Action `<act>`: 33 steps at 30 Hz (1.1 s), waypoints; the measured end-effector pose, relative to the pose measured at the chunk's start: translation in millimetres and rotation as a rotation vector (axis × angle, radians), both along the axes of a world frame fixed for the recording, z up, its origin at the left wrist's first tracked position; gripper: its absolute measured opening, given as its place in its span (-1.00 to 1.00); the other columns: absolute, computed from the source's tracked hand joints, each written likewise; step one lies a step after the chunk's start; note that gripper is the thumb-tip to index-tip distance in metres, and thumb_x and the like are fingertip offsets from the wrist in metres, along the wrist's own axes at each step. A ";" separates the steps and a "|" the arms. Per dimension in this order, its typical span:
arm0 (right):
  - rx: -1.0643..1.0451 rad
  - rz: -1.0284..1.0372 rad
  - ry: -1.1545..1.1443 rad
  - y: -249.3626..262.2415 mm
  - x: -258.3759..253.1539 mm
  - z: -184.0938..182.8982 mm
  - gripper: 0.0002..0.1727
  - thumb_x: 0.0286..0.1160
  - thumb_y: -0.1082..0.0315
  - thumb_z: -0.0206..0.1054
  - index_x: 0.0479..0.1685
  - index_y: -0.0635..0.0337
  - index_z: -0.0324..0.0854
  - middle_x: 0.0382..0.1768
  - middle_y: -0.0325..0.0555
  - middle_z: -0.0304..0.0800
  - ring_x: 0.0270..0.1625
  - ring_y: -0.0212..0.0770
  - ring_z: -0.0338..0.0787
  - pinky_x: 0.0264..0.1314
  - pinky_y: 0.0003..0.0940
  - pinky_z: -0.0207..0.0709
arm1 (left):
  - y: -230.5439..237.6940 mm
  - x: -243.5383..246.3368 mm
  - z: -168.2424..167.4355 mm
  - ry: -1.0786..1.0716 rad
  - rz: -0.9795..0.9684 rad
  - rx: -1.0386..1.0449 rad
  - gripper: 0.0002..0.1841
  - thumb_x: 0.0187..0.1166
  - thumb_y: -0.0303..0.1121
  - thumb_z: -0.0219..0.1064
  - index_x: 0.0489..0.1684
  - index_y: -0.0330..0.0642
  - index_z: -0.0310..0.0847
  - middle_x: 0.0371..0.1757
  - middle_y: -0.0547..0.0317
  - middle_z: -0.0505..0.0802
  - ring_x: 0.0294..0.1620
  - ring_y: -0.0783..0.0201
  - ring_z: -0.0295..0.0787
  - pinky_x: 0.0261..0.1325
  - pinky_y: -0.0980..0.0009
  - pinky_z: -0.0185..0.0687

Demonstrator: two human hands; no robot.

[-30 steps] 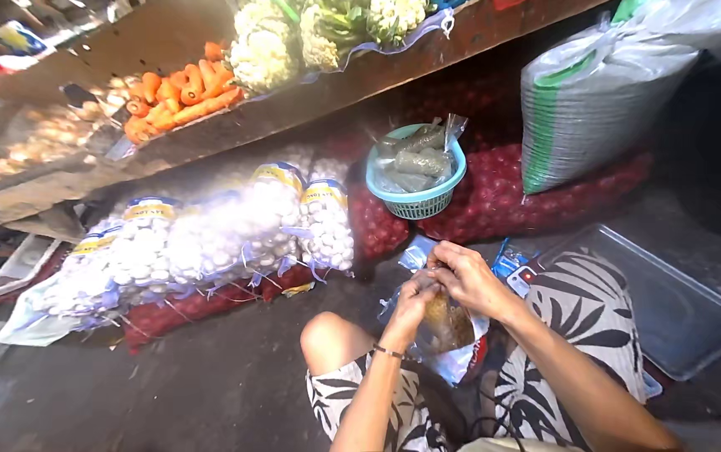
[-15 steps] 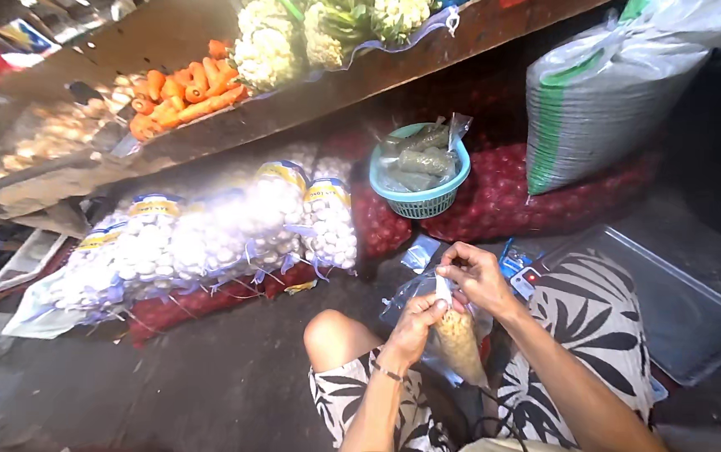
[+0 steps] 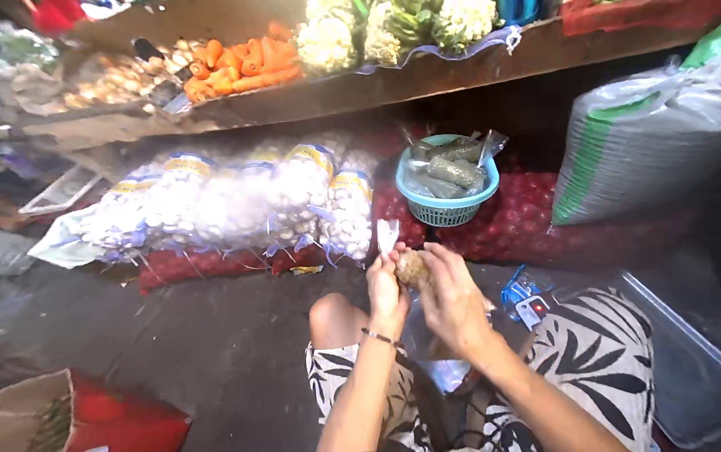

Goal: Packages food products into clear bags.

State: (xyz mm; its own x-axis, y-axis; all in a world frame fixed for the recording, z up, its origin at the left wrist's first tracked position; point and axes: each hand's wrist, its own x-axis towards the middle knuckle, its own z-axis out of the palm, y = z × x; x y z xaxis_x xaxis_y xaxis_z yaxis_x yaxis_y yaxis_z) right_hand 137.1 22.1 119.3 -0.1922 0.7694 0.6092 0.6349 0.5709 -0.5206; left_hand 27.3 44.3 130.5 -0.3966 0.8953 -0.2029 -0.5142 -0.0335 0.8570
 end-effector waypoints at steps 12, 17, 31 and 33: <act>-0.110 0.097 -0.013 4.8 27.7 40.0 -0.19 -0.10 0.10 0.65 0.25 0.40 0.58 -0.12 0.14 0.87 -0.13 0.09 0.90 -0.21 0.11 0.73 | -29.4 -22.4 82.3 -0.052 -0.374 0.155 -0.73 0.72 -0.59 -0.01 -0.17 -0.28 0.68 -0.07 0.00 0.90 -0.04 0.21 0.86 0.15 0.28 0.75; -0.871 1.044 0.682 -23.9 49.0 53.8 -0.33 0.12 0.17 0.66 0.34 0.05 0.58 -0.02 -0.31 0.89 -0.04 -0.45 0.87 0.02 -0.46 0.81 | -63.6 -35.8 103.5 -0.005 -0.704 0.318 -0.80 0.54 -0.48 0.25 -0.31 -0.18 0.86 -0.07 0.08 0.90 0.12 0.25 0.82 0.35 0.30 0.67; 0.049 -0.023 0.273 27.5 39.7 -0.7 -0.65 0.56 0.37 0.29 0.17 0.46 0.69 0.16 0.26 0.77 0.24 0.04 0.79 0.32 -0.09 0.69 | -10.2 -58.5 60.3 0.007 -0.020 0.189 -0.63 0.79 -0.54 -0.12 -0.40 -0.09 0.55 -0.28 0.20 0.89 -0.19 0.29 0.88 -0.06 0.34 0.80; 0.238 -0.056 0.093 8.5 7.8 -1.0 -0.56 0.48 0.27 0.37 0.24 0.40 0.70 0.25 0.32 0.76 0.37 0.22 0.73 0.45 0.10 0.58 | -1.8 -47.9 57.8 -0.048 0.035 0.179 -0.66 0.81 -0.53 -0.13 -0.35 -0.08 0.53 -0.30 0.24 0.84 -0.18 0.31 0.83 -0.04 0.35 0.77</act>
State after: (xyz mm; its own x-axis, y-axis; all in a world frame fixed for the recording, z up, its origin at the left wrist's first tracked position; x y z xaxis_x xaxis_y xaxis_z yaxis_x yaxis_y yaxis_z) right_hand 144.9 30.7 118.3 -0.0882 0.6098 0.7877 0.6248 0.6497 -0.4330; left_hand -20.6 42.5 188.3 -0.4216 0.9047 -0.0616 -0.5506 -0.2014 0.8101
